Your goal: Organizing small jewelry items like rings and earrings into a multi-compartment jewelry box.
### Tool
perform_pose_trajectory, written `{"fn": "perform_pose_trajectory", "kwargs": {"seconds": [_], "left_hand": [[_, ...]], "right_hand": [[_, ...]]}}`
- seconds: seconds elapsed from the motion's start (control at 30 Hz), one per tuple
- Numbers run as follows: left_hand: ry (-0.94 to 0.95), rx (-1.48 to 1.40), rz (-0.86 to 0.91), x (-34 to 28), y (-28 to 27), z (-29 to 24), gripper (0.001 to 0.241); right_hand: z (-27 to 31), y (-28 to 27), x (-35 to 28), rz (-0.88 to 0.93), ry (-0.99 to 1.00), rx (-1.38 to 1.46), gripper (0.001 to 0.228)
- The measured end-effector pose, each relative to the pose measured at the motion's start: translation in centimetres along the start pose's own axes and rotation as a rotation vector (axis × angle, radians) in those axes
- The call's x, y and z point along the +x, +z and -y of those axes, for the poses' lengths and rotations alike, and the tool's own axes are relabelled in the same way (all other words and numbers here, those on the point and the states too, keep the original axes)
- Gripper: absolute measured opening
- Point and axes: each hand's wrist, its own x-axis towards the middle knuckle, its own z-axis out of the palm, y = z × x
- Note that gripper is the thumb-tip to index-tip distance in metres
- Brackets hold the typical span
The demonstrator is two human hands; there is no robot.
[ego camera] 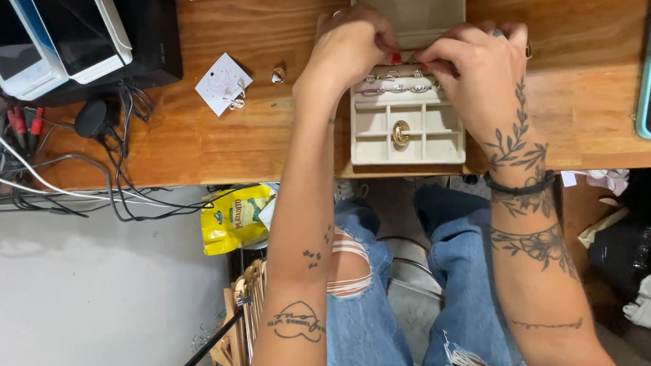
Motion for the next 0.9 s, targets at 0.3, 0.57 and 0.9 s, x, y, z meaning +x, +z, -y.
{"fn": "perform_pose_trajectory", "kwargs": {"seconds": [0.3, 0.57, 0.9], "left_hand": [[0.012, -0.054, -0.501, -6.4, -2.6, 3.3, 0.016], [-0.218, 0.239, -0.611, -10.5, -2.6, 10.2, 0.017], [-0.18, 0.181, -0.567, -8.3, -1.3, 8.9, 0.01]], "right_hand": [[0.1, -0.5, 0.3, 0.025, -0.059, -0.107, 0.01], [0.7, -0.5, 0.3, 0.058, 0.033, -0.005, 0.004], [2.5, -1.6, 1.3, -0.171, 0.033, 0.19, 0.009]]}}
